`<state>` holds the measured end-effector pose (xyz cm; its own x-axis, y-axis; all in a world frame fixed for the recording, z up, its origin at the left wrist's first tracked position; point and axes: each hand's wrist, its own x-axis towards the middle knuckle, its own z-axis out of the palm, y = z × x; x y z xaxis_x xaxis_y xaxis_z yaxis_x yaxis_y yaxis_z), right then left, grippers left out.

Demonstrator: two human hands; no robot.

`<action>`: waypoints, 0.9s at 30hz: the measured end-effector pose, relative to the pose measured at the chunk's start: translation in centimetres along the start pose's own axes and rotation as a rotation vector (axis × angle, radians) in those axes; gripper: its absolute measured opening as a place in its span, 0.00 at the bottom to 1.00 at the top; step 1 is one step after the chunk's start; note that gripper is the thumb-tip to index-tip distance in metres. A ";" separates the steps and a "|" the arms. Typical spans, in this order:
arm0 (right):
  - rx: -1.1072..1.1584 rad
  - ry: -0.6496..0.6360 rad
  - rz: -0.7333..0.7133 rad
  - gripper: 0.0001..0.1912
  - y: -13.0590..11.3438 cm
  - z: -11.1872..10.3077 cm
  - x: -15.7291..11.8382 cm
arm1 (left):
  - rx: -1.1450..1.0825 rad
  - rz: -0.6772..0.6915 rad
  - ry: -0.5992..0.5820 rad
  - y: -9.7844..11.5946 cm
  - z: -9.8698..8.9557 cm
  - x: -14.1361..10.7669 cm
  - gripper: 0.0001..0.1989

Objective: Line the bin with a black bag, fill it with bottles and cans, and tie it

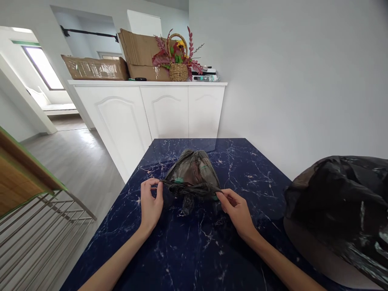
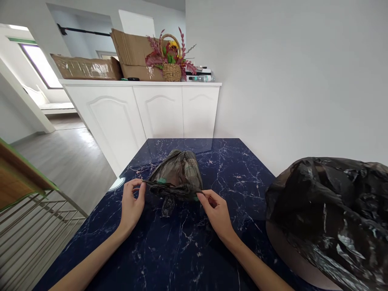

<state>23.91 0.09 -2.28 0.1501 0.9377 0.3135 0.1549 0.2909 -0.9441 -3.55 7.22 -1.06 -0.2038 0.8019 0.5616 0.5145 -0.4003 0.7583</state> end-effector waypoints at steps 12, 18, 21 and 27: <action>-0.571 -0.208 -0.575 0.28 0.8 0.7 -1.4 | -0.204 0.226 -0.567 1.0 0.3 -2.9 0.28; -0.586 -0.124 -0.549 0.05 1.4 0.6 -1.0 | -0.200 0.138 -0.520 1.4 0.7 -2.9 0.23; -0.384 -0.062 -0.407 0.07 0.8 0.5 -0.6 | -0.307 -0.029 -0.370 1.4 0.8 -1.9 0.19; -0.049 -0.174 -0.150 0.17 -0.1 -0.4 -0.1 | -0.460 -0.436 -0.098 0.2 0.3 0.2 0.26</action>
<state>24.22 -0.12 -2.15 -0.0478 0.9046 0.4236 0.2106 0.4237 -0.8810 -3.22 7.45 -0.84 -0.2251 0.9622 0.1533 -0.0133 -0.1604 0.9870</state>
